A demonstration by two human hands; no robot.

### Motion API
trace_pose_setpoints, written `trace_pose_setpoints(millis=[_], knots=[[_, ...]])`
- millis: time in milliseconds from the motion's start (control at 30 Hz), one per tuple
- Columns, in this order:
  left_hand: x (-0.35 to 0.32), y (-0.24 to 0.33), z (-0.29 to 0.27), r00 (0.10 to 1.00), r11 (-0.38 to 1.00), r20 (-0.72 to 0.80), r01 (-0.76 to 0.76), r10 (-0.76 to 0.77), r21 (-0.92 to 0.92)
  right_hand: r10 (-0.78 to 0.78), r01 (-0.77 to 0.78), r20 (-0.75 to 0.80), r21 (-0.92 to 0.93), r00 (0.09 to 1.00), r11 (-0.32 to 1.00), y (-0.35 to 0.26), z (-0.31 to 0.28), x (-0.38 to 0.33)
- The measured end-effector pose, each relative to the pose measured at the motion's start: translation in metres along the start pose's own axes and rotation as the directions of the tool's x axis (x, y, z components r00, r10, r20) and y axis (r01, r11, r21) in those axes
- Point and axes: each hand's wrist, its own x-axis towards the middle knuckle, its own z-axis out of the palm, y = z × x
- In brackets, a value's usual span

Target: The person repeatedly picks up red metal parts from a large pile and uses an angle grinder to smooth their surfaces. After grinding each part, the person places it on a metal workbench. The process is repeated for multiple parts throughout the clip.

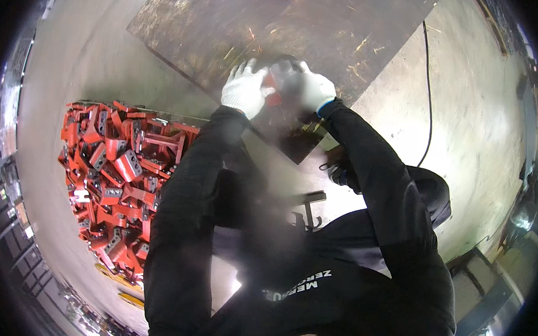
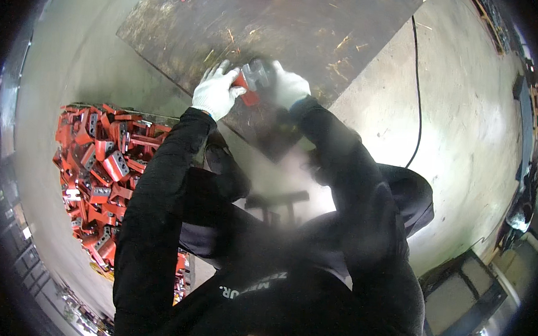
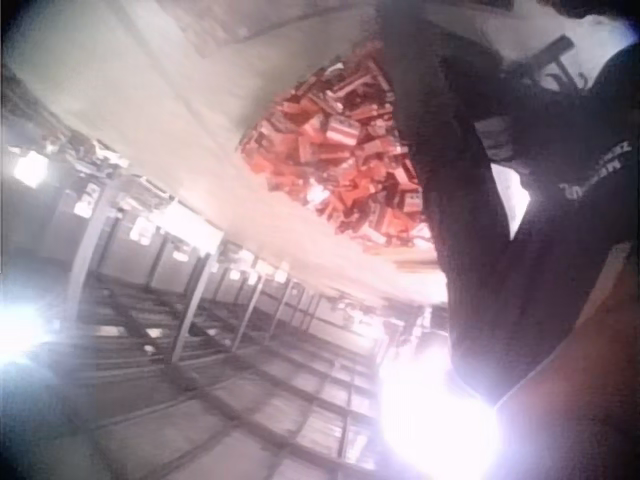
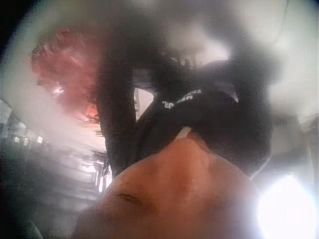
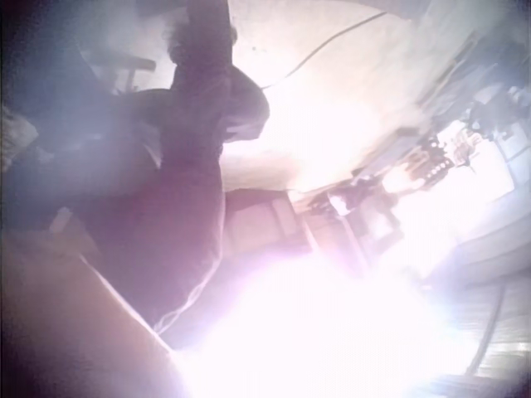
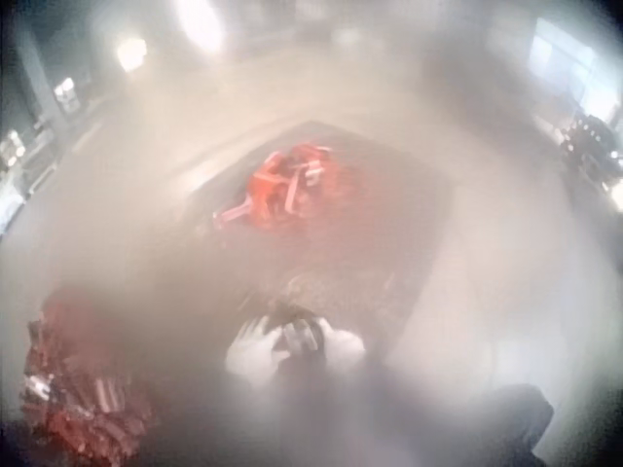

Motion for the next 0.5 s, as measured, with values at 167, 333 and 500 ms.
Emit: trace_pose_setpoints(millis=[167,333,500], knots=[[0.002,0.001,-0.001,1.0,1.0,0.011,-0.017,0.017,-0.008,0.095,-0.086,0.116,-0.076,0.989,0.993,-0.016,-0.026,0.008],[0.002,0.0,-0.001,0.999,1.0,0.024,-0.028,0.028,0.009,0.114,-0.115,0.025,0.076,0.993,0.99,-0.01,-0.024,0.001],[0.005,0.003,0.0,0.998,1.0,0.053,-0.028,0.027,0.011,-0.074,0.075,-0.028,0.055,0.997,0.996,0.019,-0.004,-0.026]])
